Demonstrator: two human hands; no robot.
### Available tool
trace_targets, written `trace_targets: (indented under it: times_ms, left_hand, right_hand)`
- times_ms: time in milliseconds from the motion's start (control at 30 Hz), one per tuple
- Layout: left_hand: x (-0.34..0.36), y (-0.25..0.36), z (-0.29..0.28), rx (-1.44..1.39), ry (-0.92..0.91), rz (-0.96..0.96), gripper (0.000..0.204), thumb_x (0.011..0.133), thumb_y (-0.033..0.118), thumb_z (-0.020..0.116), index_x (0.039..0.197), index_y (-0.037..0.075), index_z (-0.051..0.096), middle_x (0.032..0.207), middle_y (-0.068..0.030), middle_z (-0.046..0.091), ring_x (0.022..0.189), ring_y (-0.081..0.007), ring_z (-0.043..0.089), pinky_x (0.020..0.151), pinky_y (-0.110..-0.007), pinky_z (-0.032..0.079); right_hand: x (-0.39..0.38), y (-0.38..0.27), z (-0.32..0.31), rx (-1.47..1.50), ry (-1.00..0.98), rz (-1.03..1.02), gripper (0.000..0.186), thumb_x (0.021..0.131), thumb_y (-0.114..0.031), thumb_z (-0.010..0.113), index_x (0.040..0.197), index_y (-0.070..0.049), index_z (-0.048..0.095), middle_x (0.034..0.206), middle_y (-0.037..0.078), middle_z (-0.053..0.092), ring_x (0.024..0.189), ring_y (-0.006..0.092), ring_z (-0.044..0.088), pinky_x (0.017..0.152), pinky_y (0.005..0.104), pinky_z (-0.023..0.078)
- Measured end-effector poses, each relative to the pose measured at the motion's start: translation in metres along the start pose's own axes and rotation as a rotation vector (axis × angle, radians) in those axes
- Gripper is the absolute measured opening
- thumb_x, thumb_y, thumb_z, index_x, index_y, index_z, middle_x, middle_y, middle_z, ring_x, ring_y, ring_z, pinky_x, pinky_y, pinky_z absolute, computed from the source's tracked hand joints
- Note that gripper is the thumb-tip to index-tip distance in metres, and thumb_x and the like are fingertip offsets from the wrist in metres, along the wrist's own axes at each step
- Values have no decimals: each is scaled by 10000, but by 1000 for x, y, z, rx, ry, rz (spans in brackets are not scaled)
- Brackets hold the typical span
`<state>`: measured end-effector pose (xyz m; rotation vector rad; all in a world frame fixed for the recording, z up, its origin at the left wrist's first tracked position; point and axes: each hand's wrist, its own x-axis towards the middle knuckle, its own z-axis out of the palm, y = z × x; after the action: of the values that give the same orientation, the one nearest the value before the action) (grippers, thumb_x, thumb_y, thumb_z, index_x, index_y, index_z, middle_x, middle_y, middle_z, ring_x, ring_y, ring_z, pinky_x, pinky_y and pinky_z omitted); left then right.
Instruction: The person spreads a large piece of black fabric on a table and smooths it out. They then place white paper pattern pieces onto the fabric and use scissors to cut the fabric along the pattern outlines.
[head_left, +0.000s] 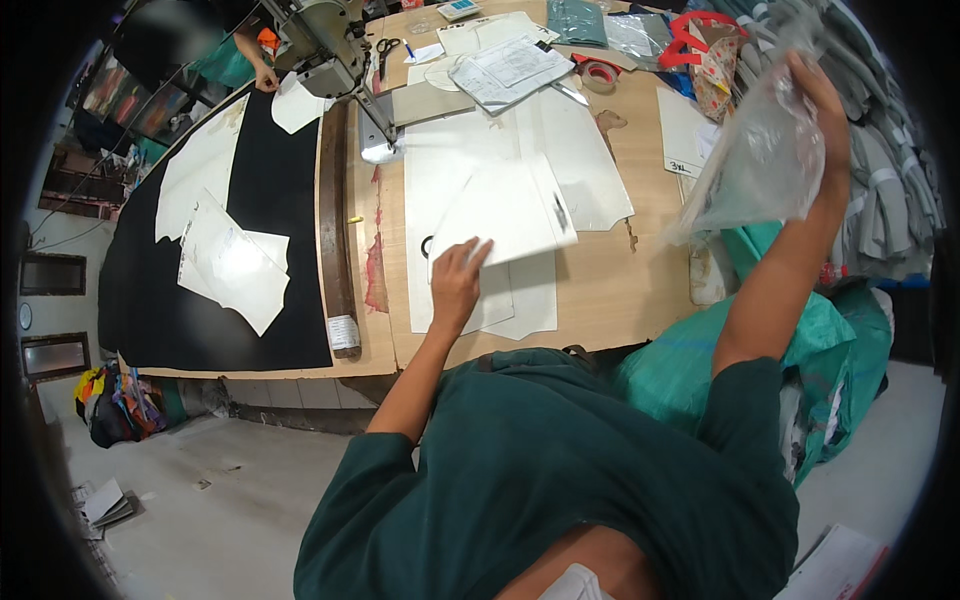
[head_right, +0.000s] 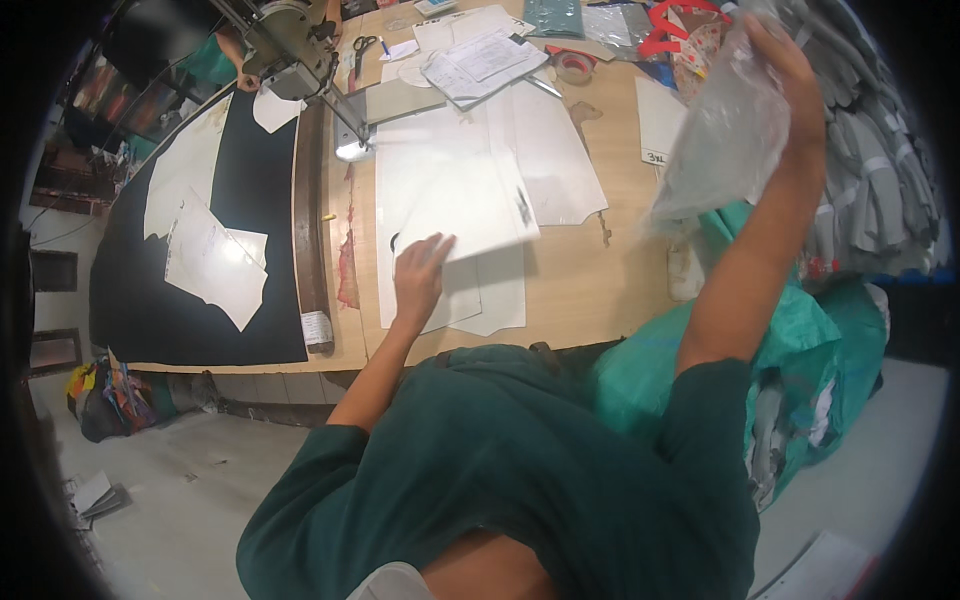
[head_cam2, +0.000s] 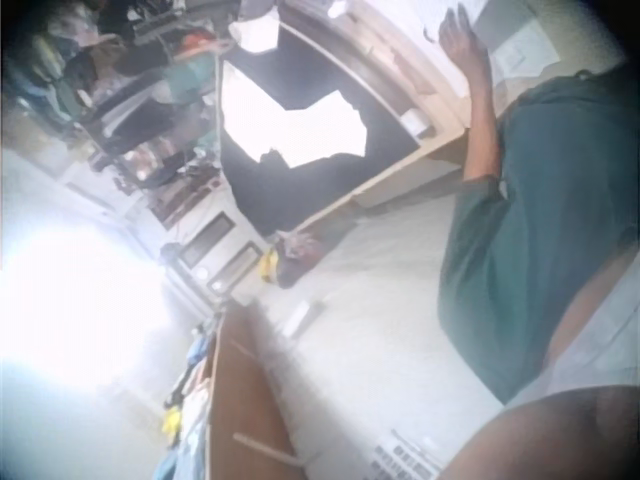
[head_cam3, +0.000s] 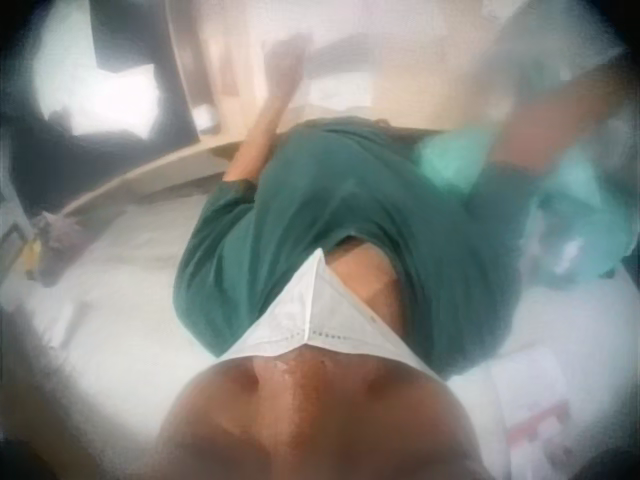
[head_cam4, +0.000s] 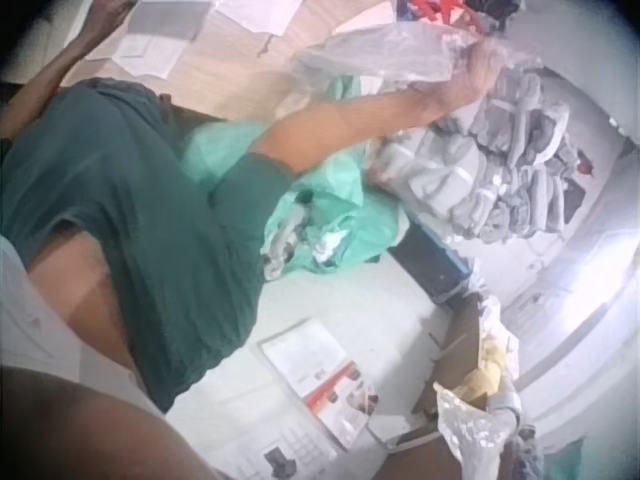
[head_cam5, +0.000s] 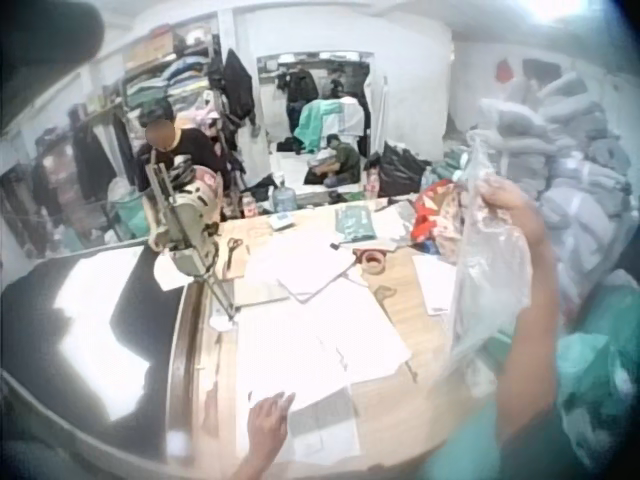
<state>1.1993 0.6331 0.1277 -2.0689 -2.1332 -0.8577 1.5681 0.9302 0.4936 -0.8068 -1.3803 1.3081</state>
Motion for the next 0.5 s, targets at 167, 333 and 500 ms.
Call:
trace_targets:
  times_ms: [167, 333, 500]
  left_hand:
    - [-26, 3, 38, 44, -226, -53, 621, 852, 128, 761, 1454, 197, 628, 1520, -139, 539, 1409, -375, 473, 1165, -514, 376]
    - [-33, -15, 52, -8, -190, -200, 633, 964, 341, 722, 1528, 118, 542, 1628, -228, 414, 1528, -442, 329, 1241, -600, 266]
    - [-7, -62, 54, 50, -101, -409, 691, 994, 382, 699, 1536, 18, 474, 1546, -297, 449, 1440, -480, 389, 1189, -595, 320]
  right_hand:
    - [-47, 13, -33, -40, 163, 41, 201, 1041, -245, 694, 1143, -72, 693, 989, -8, 689, 894, 96, 653, 815, 256, 497]
    - [-78, 68, -67, -452, 197, 114, 230, 1046, -302, 698, 1099, -79, 698, 954, -23, 670, 863, 75, 609, 789, 256, 462]
    - [-105, 132, -88, -720, 392, 356, 309, 1048, -300, 660, 1102, 0, 707, 940, 20, 674, 848, 116, 595, 768, 275, 468]
